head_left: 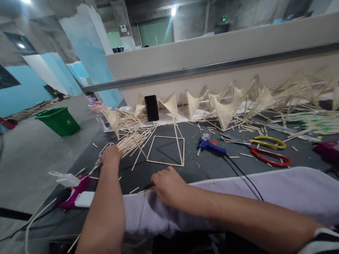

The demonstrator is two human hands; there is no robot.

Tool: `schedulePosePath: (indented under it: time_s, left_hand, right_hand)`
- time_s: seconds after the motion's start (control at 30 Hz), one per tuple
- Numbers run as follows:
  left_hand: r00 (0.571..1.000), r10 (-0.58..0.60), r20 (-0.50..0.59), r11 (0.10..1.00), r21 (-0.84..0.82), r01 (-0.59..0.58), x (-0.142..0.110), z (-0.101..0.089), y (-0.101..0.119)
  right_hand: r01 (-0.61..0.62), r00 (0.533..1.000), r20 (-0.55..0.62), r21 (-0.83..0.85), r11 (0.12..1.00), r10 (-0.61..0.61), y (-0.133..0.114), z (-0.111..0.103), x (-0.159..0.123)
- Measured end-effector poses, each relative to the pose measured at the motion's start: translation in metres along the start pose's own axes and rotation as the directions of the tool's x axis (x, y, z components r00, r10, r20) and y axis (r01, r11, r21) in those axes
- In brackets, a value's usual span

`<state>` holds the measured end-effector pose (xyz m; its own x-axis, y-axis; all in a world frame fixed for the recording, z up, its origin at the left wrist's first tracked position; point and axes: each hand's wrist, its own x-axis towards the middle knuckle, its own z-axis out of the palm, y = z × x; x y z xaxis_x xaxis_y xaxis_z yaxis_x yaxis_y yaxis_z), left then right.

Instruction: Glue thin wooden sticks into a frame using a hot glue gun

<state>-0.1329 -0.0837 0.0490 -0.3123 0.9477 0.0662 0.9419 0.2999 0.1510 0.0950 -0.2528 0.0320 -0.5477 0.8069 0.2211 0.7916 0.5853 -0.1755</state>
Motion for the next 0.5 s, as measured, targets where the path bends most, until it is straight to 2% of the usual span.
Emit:
schedulePosePath:
  time_s: [0.5]
  left_hand:
    - [0.995, -0.067, -0.078, 0.983, -0.175, 0.052, 0.001, -0.006, -0.006]
  right_hand:
    - [0.096, 0.994, -0.047, 0.019, 0.995, -0.095, 0.011, 0.008, -0.003]
